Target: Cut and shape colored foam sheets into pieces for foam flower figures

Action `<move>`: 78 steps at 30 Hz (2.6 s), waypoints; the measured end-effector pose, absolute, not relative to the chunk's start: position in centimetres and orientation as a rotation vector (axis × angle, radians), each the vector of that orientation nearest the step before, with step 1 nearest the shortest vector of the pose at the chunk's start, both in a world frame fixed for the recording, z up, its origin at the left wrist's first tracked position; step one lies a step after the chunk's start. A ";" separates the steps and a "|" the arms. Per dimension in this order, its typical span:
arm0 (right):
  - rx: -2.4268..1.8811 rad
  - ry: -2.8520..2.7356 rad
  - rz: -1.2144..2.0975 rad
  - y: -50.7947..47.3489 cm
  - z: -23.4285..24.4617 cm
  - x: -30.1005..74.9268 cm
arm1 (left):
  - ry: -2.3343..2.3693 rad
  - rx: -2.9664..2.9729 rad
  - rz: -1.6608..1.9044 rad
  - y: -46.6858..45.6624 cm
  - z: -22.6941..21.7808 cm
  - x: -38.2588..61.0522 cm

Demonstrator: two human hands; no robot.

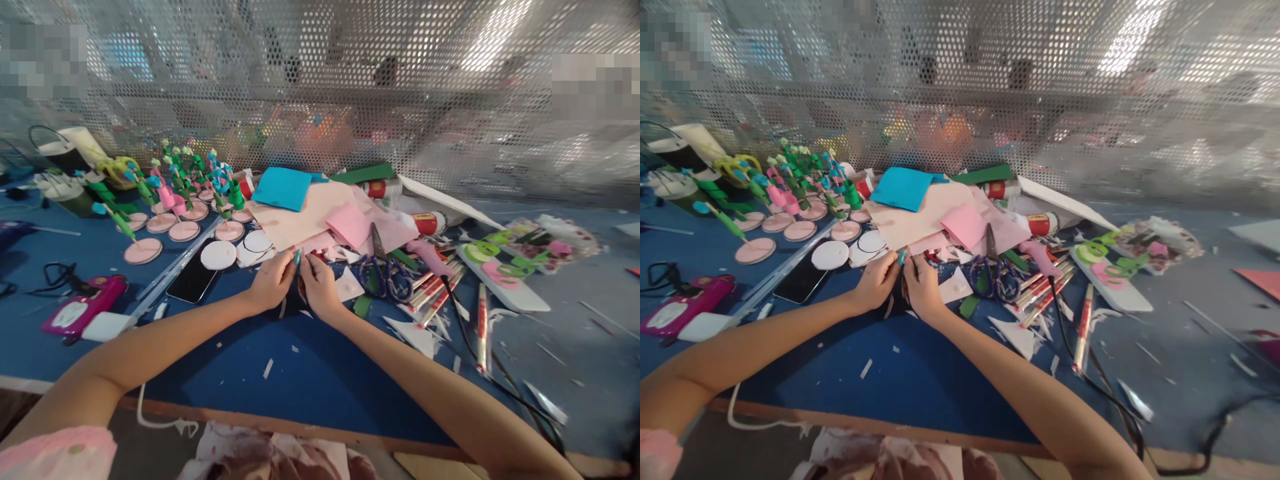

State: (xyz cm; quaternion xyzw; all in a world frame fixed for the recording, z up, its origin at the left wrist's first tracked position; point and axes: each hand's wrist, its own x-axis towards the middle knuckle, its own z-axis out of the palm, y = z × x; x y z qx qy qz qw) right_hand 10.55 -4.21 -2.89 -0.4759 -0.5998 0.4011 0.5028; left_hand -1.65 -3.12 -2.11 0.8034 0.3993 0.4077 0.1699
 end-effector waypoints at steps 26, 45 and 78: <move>-1.097 -1.041 1.262 -4.5 -2.0 9.4 | 1.154 3.375 1.304 -2.5 -2.1 -2.5; -1.098 -1.176 1.172 -2.8 -4.0 10.0 | 1.435 2.708 1.339 -1.7 -2.6 -2.8; -1.139 -1.654 0.868 -3.8 -3.0 11.4 | 1.105 2.122 1.086 -2.0 -2.6 -1.9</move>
